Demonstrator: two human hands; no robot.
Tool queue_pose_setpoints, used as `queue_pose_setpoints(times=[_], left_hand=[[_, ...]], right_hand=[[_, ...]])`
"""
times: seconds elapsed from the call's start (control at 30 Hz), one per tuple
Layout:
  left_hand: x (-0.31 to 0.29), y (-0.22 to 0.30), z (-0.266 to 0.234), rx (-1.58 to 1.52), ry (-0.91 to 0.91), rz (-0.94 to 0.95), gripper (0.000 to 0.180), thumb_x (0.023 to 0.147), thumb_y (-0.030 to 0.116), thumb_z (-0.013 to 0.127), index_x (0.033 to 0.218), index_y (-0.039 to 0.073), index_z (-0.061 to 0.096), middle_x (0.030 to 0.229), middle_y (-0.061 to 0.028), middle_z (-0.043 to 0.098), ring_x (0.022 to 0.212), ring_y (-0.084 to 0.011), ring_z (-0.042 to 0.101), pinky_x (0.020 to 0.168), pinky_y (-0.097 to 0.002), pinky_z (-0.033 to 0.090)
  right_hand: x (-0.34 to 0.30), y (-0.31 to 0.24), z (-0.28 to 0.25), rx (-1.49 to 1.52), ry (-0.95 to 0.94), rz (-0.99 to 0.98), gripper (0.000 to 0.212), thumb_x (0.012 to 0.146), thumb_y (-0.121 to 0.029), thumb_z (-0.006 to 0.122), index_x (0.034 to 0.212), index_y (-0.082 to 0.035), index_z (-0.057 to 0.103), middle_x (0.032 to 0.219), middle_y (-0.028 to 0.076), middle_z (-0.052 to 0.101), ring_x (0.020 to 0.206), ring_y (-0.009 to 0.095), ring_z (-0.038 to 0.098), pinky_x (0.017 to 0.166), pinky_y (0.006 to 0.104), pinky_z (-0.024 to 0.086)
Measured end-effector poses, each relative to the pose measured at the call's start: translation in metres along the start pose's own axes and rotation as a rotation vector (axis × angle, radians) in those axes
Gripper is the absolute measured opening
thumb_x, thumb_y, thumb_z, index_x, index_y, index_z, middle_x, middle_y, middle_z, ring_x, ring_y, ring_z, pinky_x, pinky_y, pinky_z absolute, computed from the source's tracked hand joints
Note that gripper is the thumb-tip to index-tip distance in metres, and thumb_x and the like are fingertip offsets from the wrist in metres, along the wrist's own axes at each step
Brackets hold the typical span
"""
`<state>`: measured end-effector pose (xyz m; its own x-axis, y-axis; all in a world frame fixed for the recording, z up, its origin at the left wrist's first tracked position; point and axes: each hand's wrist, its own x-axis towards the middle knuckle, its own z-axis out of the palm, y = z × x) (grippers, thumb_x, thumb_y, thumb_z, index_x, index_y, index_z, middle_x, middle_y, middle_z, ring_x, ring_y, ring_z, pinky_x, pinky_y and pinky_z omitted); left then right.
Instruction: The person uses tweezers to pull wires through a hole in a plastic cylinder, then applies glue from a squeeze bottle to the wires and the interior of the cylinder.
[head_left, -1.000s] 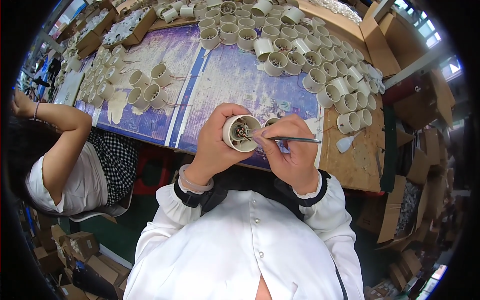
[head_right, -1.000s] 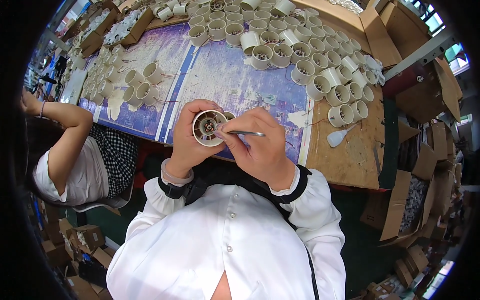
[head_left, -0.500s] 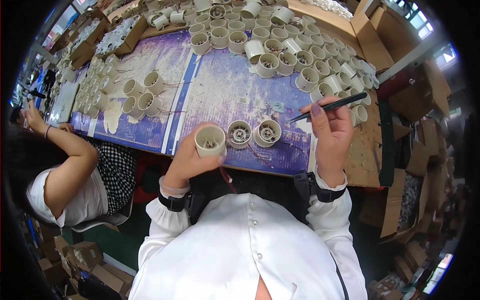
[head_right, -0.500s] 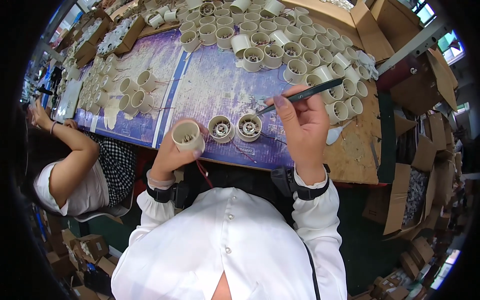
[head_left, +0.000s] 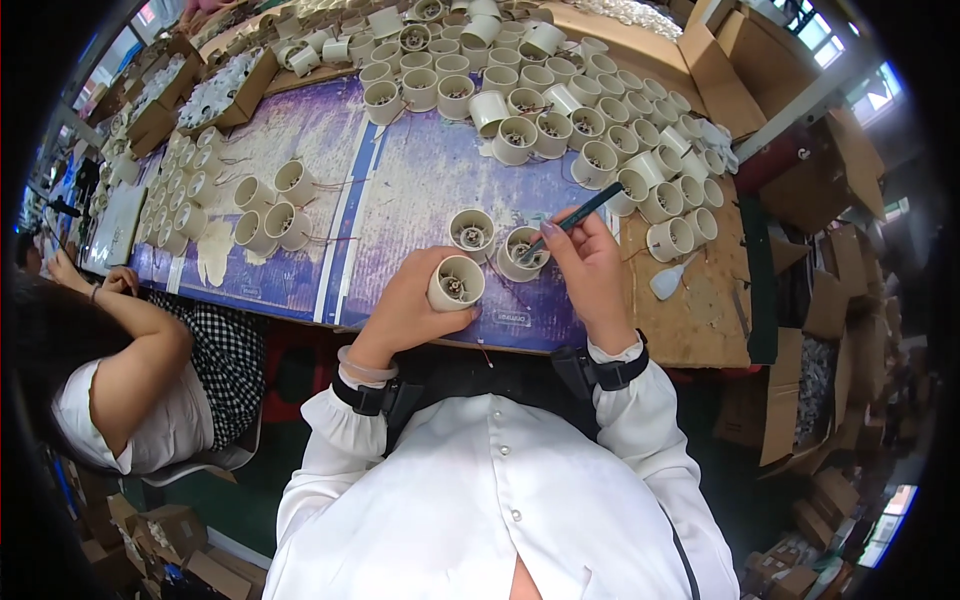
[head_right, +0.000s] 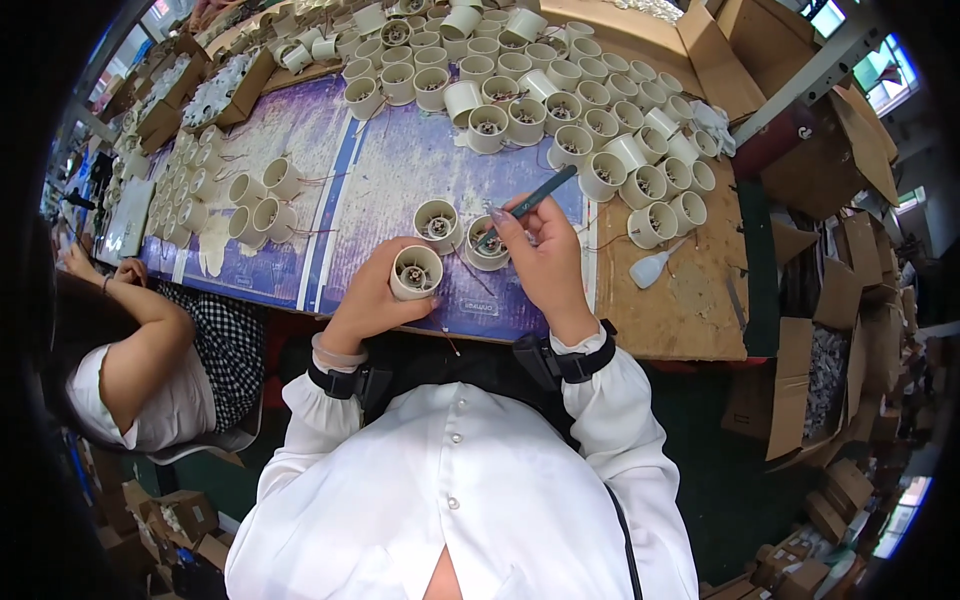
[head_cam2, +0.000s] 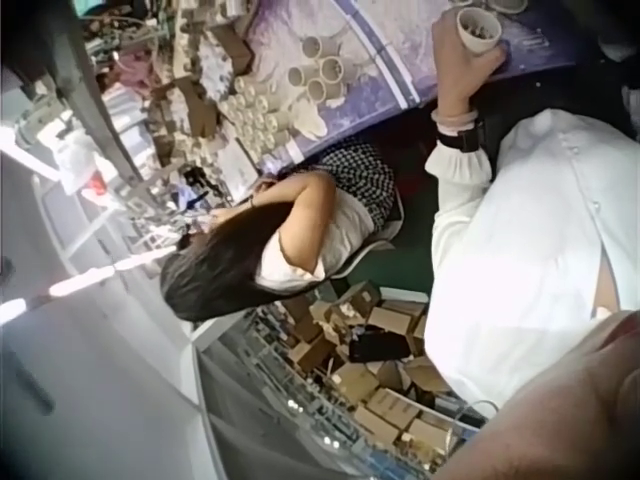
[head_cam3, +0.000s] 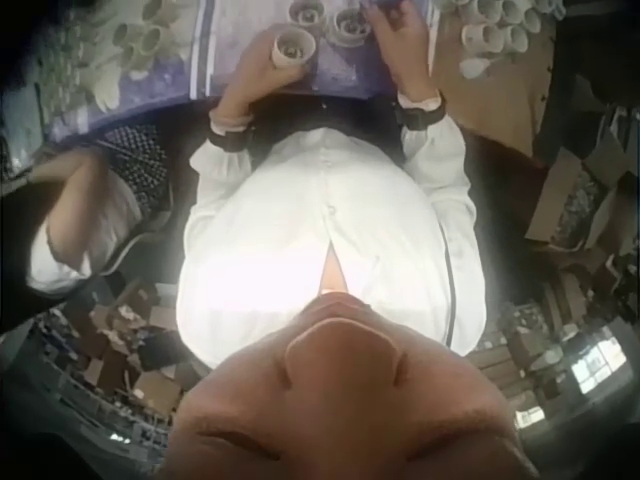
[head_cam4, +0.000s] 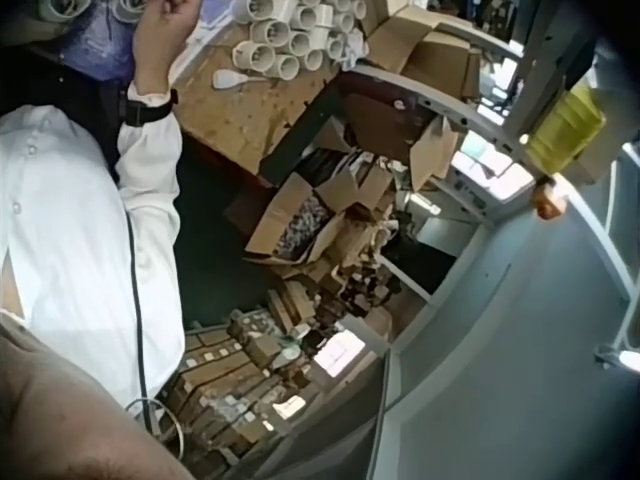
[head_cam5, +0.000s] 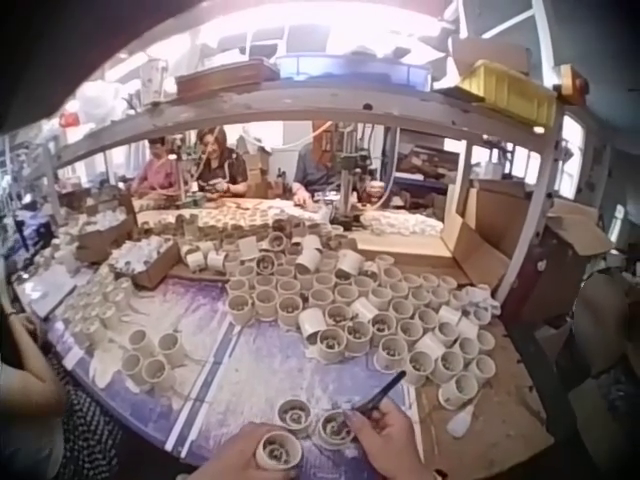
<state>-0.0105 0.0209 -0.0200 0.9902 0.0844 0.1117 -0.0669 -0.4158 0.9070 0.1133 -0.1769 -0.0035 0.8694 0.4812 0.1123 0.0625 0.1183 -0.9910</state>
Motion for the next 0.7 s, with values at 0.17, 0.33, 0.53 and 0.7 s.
queue_pose_setpoints(times=[0.17, 0.33, 0.53, 0.7], left_hand=[[-0.001, -0.007, 0.002, 0.105, 0.100, 0.099, 0.059, 0.064, 0.015, 0.083, 0.116, 0.006, 0.055, 0.111, -0.0125, 0.058, 0.105, -0.0314, 0.053, 0.092, -0.0390, 0.042], [0.001, -0.007, 0.014, 0.328, 0.113, 0.119, 0.064, 0.063, 0.012, 0.085, 0.118, 0.003, 0.053, 0.113, -0.0123, 0.056, 0.106, -0.0280, 0.054, 0.091, -0.0350, 0.043], [-0.006, -0.003, 0.013, 0.257, 0.167, 0.132, 0.074, 0.059, 0.024, 0.086, 0.121, 0.004, 0.051, 0.109, -0.0123, 0.057, 0.106, -0.0311, 0.052, 0.093, -0.0380, 0.040], [-0.011, -0.019, 0.003, -0.030, 0.196, 0.010, 0.069, 0.068, 0.017, 0.079, 0.127, 0.004, 0.046, 0.115, -0.0118, 0.057, 0.107, -0.0251, 0.053, 0.094, -0.0348, 0.040]], right_hand=[[-0.010, -0.006, -0.013, 0.029, 0.011, -0.022, 0.014, 0.094, -0.008, 0.059, 0.104, -0.002, 0.053, 0.092, 0.007, 0.065, 0.089, 0.012, 0.061, 0.078, 0.0245, 0.048], [-0.013, -0.021, -0.028, -0.092, 0.041, -0.130, 0.015, 0.093, -0.007, 0.060, 0.105, -0.001, 0.054, 0.093, 0.007, 0.064, 0.087, 0.013, 0.062, 0.077, 0.0251, 0.048], [-0.032, -0.030, -0.024, -0.466, 0.100, -0.176, 0.019, 0.091, -0.007, 0.062, 0.107, 0.001, 0.057, 0.093, 0.005, 0.065, 0.086, 0.013, 0.062, 0.077, 0.0276, 0.049], [-0.052, -0.028, -0.046, -0.521, 0.103, -0.177, 0.023, 0.089, -0.006, 0.063, 0.110, 0.001, 0.057, 0.092, 0.007, 0.066, 0.086, 0.014, 0.062, 0.076, 0.0278, 0.048]])
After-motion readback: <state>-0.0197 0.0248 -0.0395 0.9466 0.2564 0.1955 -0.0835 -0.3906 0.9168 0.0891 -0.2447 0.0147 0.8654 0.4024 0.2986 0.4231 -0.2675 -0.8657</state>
